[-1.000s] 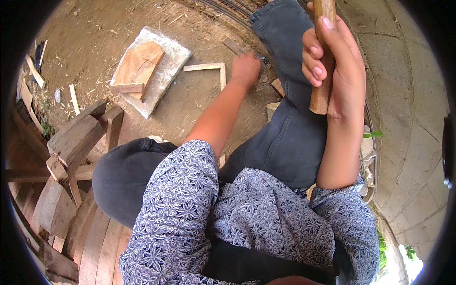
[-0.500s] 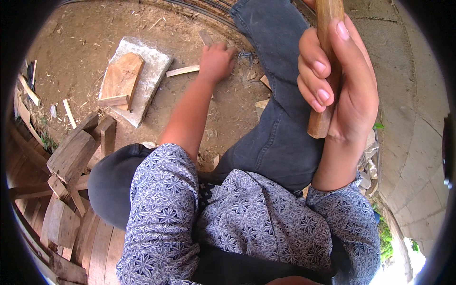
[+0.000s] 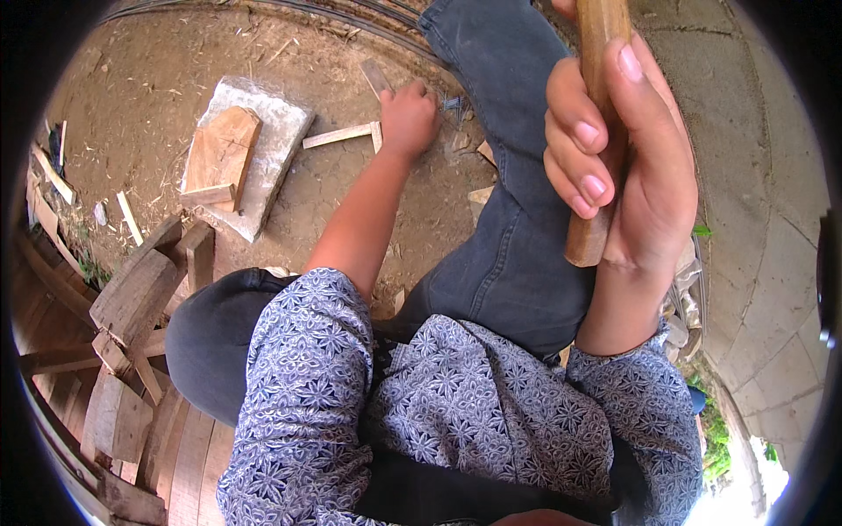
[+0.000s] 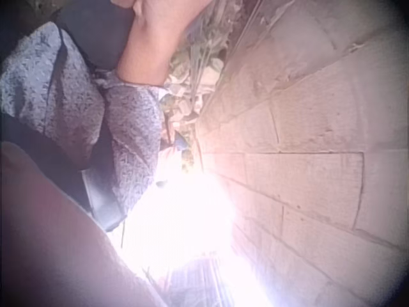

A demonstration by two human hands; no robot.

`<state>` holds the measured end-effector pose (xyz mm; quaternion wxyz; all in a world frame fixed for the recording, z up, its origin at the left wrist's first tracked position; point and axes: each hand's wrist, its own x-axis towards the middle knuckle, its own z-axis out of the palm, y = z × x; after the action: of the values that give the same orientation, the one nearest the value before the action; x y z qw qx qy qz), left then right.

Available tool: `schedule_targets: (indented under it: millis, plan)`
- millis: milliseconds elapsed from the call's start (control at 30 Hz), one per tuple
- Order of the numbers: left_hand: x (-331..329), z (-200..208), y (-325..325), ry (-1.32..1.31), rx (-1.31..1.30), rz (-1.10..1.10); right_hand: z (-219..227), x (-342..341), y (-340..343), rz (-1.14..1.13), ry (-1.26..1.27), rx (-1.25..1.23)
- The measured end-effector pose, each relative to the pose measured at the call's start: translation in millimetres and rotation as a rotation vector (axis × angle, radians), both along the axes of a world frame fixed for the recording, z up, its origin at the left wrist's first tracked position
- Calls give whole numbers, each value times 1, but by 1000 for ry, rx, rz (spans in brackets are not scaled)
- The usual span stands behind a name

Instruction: The person sits on the ground and uses a hammer to split small wooden pieces placed on a block. They repeatedly position each piece, strike it with the hammer, and set the split pieces aside.

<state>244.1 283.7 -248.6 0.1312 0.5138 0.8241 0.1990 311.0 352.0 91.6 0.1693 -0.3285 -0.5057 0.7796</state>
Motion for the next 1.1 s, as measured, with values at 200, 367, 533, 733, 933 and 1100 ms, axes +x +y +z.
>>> schedule_targets:
  millis: [200, 367, 533, 733, 933, 1100]
  plan:
    - [-2, -11, -10, 91, 79, 108, 0, -2, -3, 13, -34, 39]
    - [-28, 14, -27, -539, 417, 372, -14, -16, -3, 35, -136, 127]
    - [-58, 103, -37, -282, 724, 432, -48, -42, -2, 17, -137, 448]
    - [-68, 157, -76, -225, 754, 380, -105, -71, -23, 145, -164, 479]
    - [-65, 155, -115, -246, 697, 399, -120, -80, -62, 115, -54, 538]
    - [-53, 90, -172, -400, -134, 164, -125, -84, -70, 133, -107, 534]
